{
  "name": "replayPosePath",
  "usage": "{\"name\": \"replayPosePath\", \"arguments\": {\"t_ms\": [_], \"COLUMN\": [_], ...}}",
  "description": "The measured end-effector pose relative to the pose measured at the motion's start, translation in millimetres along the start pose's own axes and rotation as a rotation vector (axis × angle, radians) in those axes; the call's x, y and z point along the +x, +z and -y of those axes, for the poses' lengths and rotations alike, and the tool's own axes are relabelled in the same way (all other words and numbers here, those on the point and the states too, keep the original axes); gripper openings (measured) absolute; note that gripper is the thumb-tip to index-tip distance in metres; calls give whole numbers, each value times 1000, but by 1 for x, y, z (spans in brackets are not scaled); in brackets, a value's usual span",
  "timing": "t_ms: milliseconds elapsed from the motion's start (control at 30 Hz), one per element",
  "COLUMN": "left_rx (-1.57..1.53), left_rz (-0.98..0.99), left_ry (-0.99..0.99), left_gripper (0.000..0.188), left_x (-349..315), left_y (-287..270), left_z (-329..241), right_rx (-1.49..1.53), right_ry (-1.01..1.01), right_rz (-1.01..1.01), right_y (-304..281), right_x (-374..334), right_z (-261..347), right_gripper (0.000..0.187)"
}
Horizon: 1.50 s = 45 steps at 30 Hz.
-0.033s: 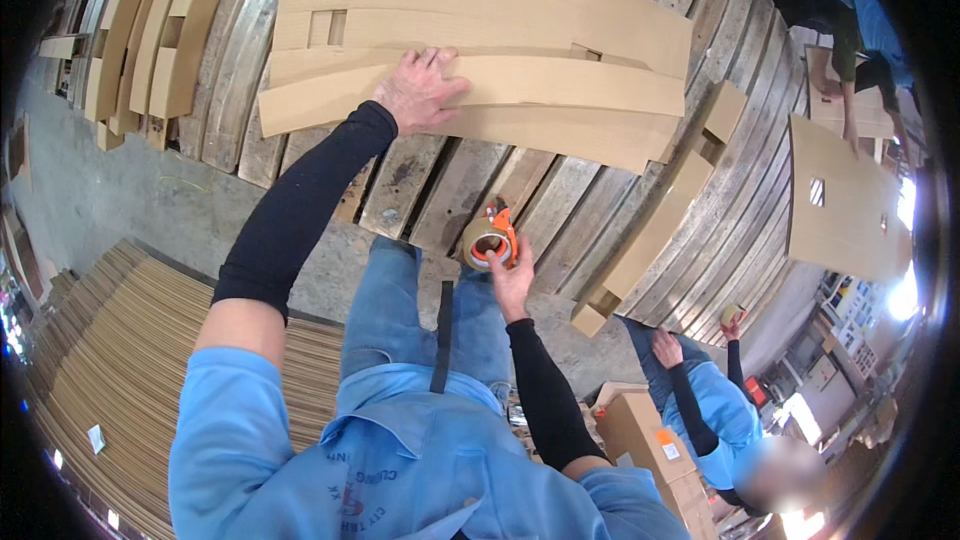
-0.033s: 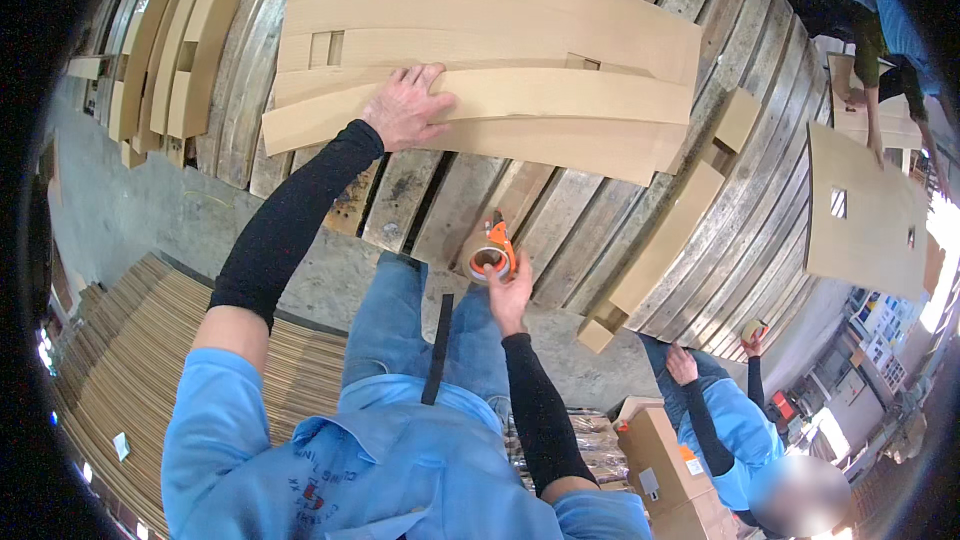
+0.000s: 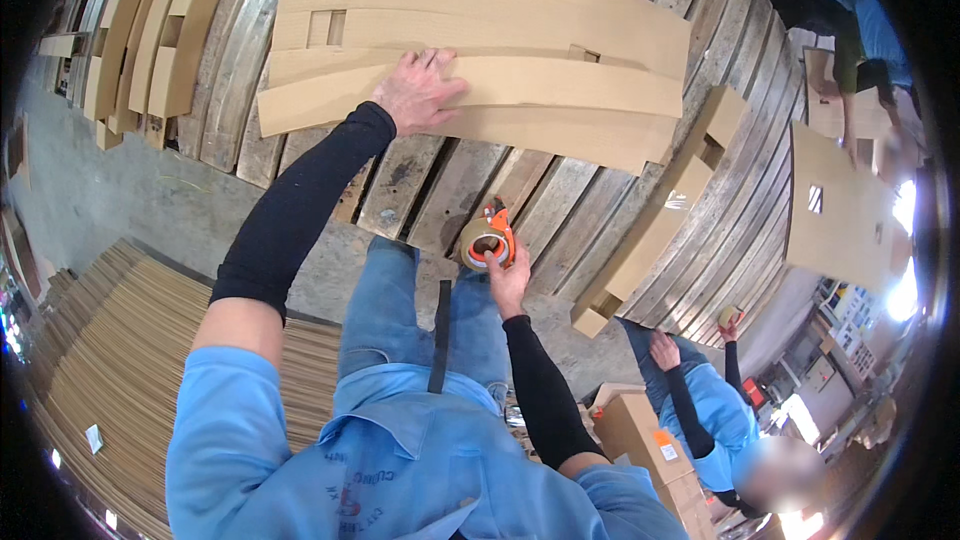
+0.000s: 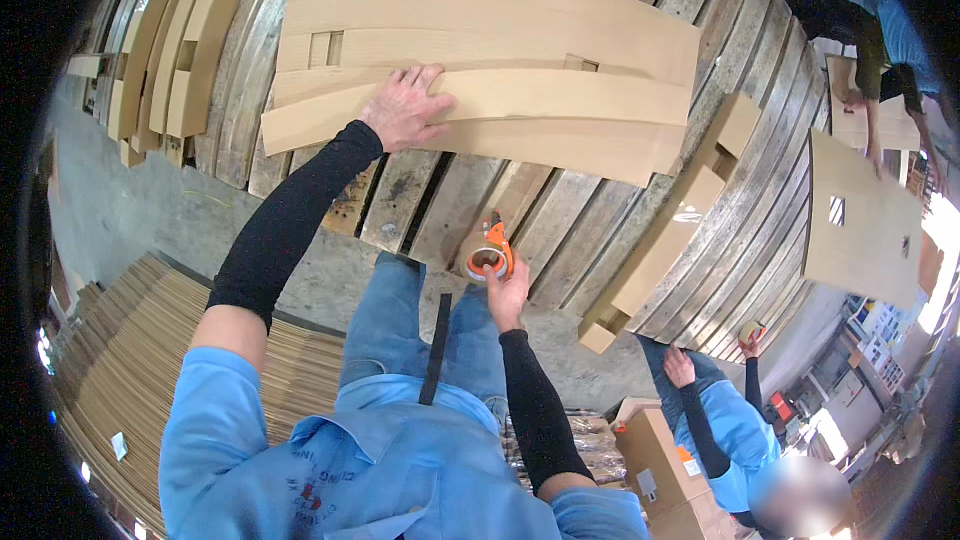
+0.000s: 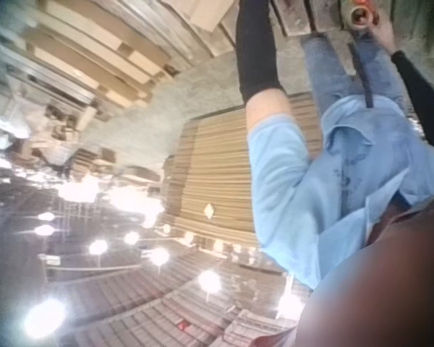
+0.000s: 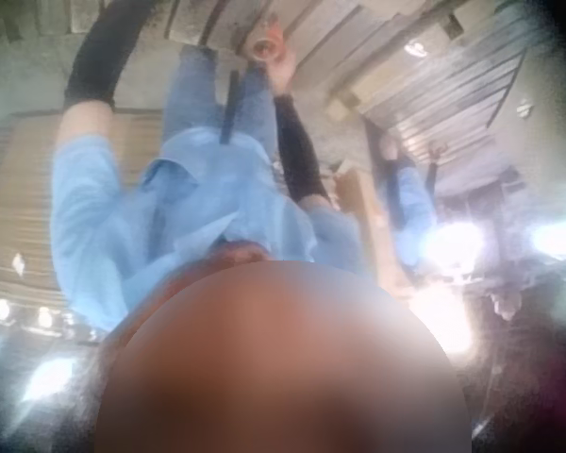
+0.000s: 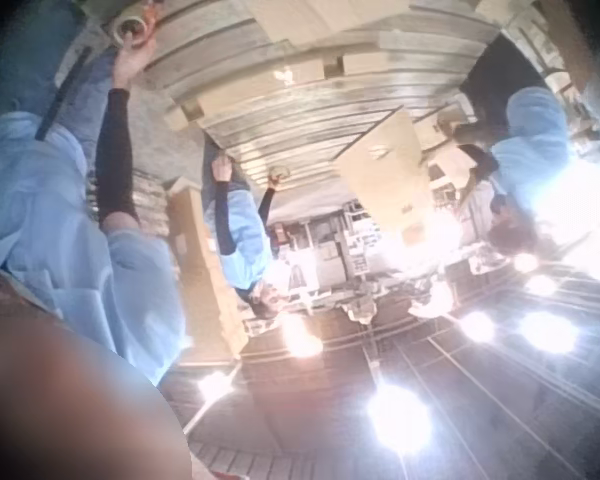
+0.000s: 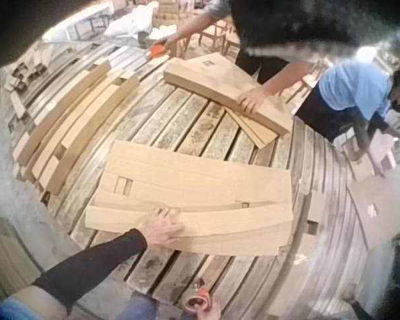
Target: The person assembles flat cardboard pieces into boxes by folding flaps and sealing seams with a handheld tape dispenser. The person repeatedly picks up new pieces, folds them, applies tape, and places the finished boxes on a wooden pallet. Other workers are visible in the background performing similar tasks.
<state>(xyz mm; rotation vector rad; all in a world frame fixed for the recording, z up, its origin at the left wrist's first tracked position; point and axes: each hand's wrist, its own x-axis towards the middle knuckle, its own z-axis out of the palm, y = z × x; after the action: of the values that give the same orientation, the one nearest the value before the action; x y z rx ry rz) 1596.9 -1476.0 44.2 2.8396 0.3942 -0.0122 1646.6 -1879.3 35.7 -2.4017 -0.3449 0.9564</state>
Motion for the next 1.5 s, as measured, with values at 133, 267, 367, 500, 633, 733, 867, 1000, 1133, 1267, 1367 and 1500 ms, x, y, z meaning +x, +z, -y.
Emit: {"name": "replayPosePath", "arguments": {"t_ms": [133,267,367,500,633,733,867,1000,1133,1267,1367,1500], "left_rx": [23,35,21,26,-3,-12,3,-24,-8,-47,-36,138], "left_rz": [5,5,39,11,15,6,-38,-5,-10,63,-10,-91], "left_ry": [-14,-34,-39,-33,-45,-35,-19,-42,-62,-84,-30,117], "left_gripper": [39,38,38,38,38,39,36,38,42,45,40,39], "left_x": [0,5,4,1,-4,-1,2,5,2,6,6,34], "left_y": [-3,-4,-2,2,7,4,8,9,12,9,8,23], "left_z": [-4,0,-1,-5,-1,-1,-8,-3,1,2,-6,-16], "right_rx": [41,501,704,496,-311,-500,-722,-770,-701,-616,-601,-552], "right_ry": [58,340,318,-136,-872,-768,-583,-628,-711,-739,-727,-774], "right_rz": [74,252,403,288,-216,-155,84,64,49,-67,-113,-173], "right_y": [3,-22,-66,-114,-101,-66,-51,-53,-60,-59,-47,-31], "right_x": [32,47,46,57,100,136,158,153,122,85,83,86], "right_z": [-19,22,80,206,295,328,344,327,288,234,216,208], "right_gripper": [45,40,44,51,54,40,30,30,35,44,48,49]}}
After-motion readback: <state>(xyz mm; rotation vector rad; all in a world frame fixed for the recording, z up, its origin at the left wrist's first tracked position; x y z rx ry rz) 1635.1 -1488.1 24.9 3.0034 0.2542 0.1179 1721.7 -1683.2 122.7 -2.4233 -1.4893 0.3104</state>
